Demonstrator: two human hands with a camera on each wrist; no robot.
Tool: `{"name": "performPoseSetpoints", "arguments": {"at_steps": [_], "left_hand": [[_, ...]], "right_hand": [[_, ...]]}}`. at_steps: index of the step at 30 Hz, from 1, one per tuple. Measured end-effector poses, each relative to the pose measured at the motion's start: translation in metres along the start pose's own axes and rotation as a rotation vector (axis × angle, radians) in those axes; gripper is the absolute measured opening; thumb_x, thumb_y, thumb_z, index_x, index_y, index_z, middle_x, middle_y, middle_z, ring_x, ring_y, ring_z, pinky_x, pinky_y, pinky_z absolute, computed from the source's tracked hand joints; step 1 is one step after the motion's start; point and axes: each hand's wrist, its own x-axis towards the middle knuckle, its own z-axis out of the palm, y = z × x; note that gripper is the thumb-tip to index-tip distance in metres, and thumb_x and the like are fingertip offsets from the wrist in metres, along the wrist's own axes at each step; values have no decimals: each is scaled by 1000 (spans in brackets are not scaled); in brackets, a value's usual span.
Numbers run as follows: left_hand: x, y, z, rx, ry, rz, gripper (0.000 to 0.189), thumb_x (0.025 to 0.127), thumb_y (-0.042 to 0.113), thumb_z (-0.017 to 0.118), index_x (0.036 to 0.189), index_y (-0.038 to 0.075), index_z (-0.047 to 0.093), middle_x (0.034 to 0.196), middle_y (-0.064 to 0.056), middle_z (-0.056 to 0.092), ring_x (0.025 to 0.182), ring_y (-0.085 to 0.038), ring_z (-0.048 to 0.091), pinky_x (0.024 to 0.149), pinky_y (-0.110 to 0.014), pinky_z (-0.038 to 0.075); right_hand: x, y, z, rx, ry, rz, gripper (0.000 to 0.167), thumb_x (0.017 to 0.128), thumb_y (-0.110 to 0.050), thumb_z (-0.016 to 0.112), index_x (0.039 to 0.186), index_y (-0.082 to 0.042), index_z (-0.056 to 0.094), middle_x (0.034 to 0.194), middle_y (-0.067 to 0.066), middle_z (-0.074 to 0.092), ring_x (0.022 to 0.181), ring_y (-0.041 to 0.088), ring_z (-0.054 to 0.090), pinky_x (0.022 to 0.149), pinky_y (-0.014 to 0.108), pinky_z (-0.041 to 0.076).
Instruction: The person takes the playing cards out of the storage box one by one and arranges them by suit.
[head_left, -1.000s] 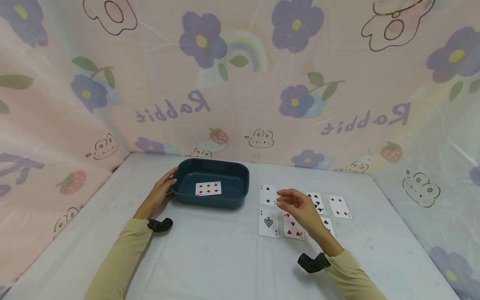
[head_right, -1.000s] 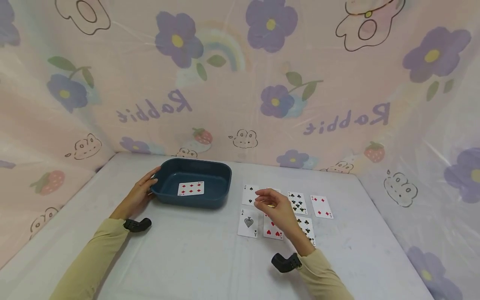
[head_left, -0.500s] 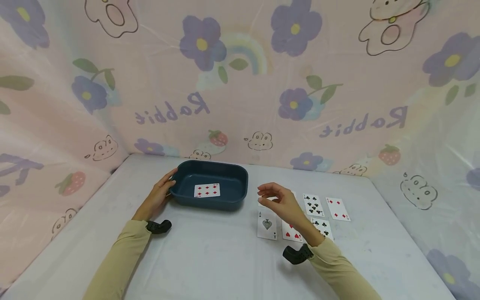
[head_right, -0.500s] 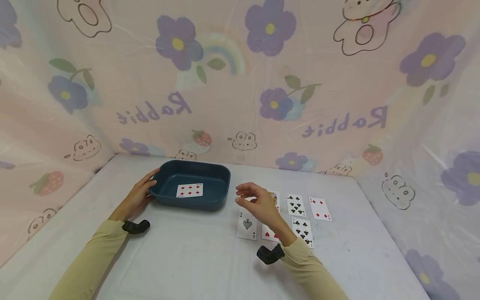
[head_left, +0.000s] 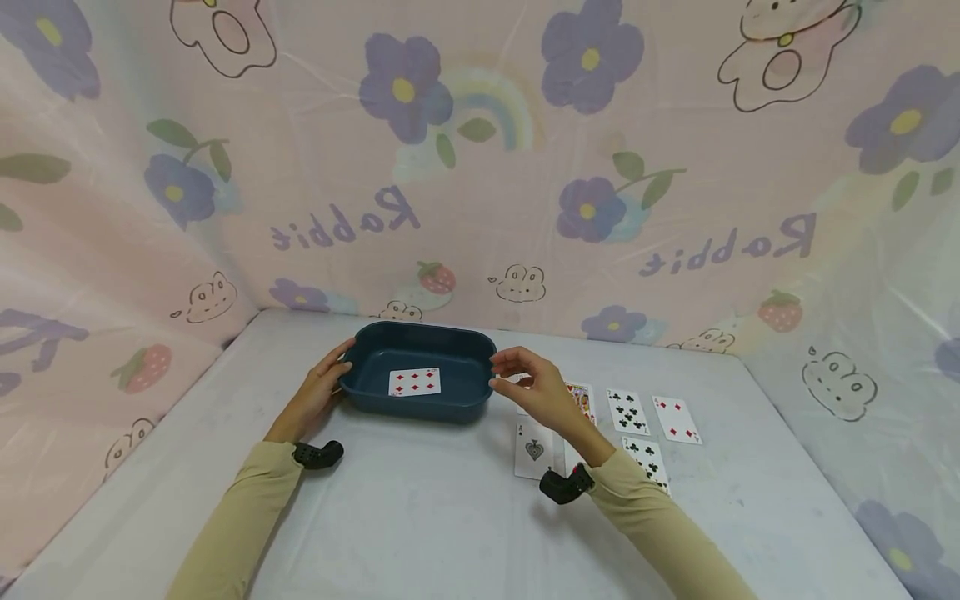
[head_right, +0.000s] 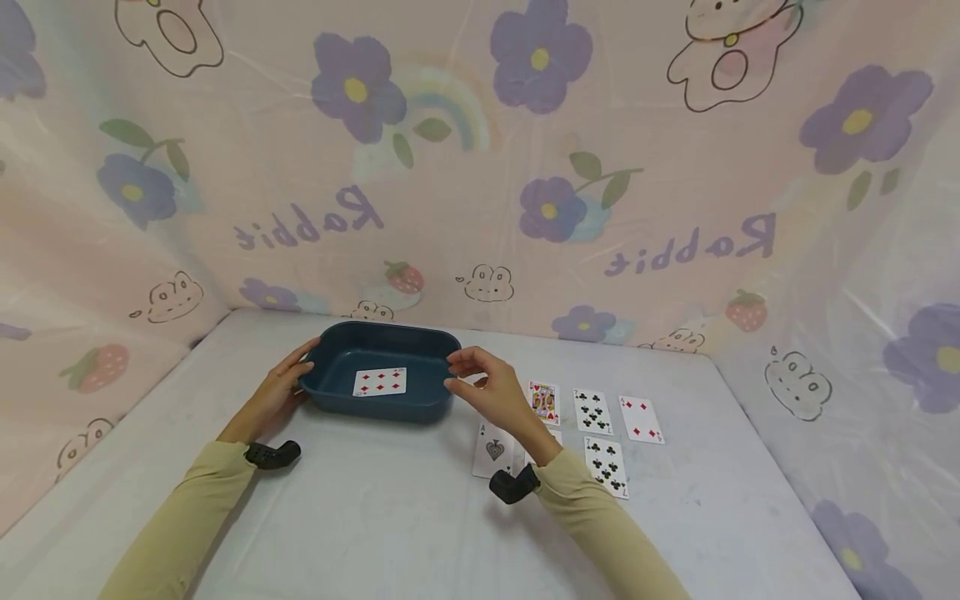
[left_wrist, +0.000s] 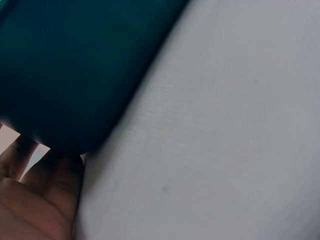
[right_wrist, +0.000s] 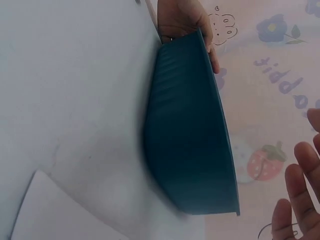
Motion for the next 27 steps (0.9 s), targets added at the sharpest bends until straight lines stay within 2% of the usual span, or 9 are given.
{"name": "performPoseSetpoints", "arguments": {"at_steps": [4, 8, 14, 18, 19, 24, 27], "left_hand": [[1, 0, 0, -11, -1, 6, 53, 107, 16, 34, 157, 14, 16, 160, -14, 2, 142, -39, 13, 110, -56, 17], [1, 0, 1, -9, -3, 6, 53, 107, 16, 35, 157, 14, 16, 160, -13, 2, 142, -38, 14, 110, -55, 17], [3, -1, 0, -5, -3, 7, 53, 107, 17, 35, 157, 15, 16, 160, -14, 2, 141, -38, 14, 110, -55, 17], [2, -2, 0, -4, 6, 4, 53, 107, 16, 34, 157, 15, 16, 160, -13, 3, 142, -37, 14, 110, -55, 17], [2, -2, 0, -6, 7, 4, 53, 107, 16, 34, 157, 15, 16, 160, -13, 3, 142, -37, 14, 110, -55, 17], [2, -3, -1, -9, 8, 4, 53, 107, 15, 34, 157, 15, 16, 160, -14, 3, 142, -38, 14, 110, -54, 17], [2, -4, -1, 5, 10, 4, 53, 107, 17, 35, 157, 16, 17, 160, -14, 3, 141, -38, 15, 110, -54, 18]], "right_hand": [[3, 2, 4, -30, -7, -16, 33, 88, -17, 73, 118, -8, 63, 106, 5, 65, 99, 21, 61, 77, 38, 49], [6, 4, 7, -66, -9, -31, 35, 88, -18, 72, 120, -6, 61, 106, 4, 65, 99, 19, 61, 77, 39, 48], [14, 5, 13, -91, -29, -23, 33, 88, -18, 73, 118, -9, 62, 108, 0, 65, 102, 24, 60, 80, 43, 46], [20, 6, 18, -89, -45, -33, 33, 88, -17, 73, 117, -6, 62, 110, 3, 65, 103, 28, 59, 81, 47, 45], [21, 0, 19, -87, -50, -34, 32, 88, -14, 73, 117, -4, 61, 111, 5, 65, 103, 30, 59, 81, 48, 45], [31, 1, 26, -102, -79, -59, 32, 88, -13, 72, 117, -6, 61, 112, 5, 64, 104, 32, 59, 80, 43, 47], [37, 6, 30, -113, -103, -58, 33, 88, -19, 72, 117, -9, 60, 113, 3, 64, 107, 31, 58, 81, 40, 47]]}}
